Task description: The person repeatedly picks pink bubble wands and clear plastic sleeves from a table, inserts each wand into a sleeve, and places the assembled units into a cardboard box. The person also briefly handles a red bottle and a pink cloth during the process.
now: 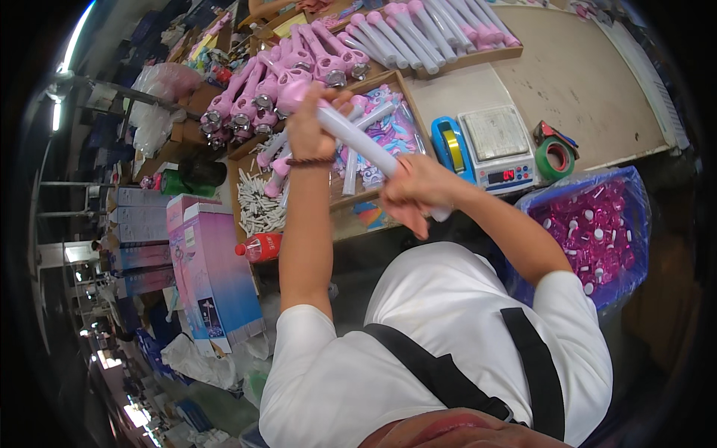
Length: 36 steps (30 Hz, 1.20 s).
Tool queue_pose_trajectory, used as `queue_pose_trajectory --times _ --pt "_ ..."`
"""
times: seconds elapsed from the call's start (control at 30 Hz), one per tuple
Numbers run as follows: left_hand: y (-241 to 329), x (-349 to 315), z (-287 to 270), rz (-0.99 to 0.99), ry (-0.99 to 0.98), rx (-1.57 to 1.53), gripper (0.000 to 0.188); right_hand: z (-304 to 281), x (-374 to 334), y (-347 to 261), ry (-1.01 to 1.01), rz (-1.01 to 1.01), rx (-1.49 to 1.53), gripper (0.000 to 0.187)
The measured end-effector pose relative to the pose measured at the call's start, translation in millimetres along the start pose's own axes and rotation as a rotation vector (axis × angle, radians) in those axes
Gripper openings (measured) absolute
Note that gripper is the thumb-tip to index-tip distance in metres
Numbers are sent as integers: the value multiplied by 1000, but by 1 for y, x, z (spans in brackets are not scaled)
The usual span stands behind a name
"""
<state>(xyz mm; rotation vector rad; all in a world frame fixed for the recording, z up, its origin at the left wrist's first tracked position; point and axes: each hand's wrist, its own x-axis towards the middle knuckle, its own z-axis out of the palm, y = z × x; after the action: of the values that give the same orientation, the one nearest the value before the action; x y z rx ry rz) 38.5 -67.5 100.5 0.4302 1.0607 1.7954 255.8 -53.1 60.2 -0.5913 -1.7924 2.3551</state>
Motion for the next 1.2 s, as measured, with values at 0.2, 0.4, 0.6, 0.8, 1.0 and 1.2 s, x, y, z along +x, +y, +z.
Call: queue_pose_trajectory --times 0.2,0.4,0.6,0.8,1.0,1.2 --pt "11 8 12 112 84 -52 52 -19 -59 29 203 -90 159 29" --pt "2 -15 46 64 -134 -215 64 -46 -64 55 162 -183 366 74" --pt "-38 -32 61 115 -229 -184 43 -53 -62 67 200 -29 915 79" --pt "-138 -83 93 60 -250 143 44 -69 -49 69 251 -275 1273 54" --pt "-143 -47 59 -255 -176 124 24 -79 -62 73 600 -160 1048 47" --pt "-143 57 6 -474 -224 599 25 -79 -112 2 580 -443 -356 15"
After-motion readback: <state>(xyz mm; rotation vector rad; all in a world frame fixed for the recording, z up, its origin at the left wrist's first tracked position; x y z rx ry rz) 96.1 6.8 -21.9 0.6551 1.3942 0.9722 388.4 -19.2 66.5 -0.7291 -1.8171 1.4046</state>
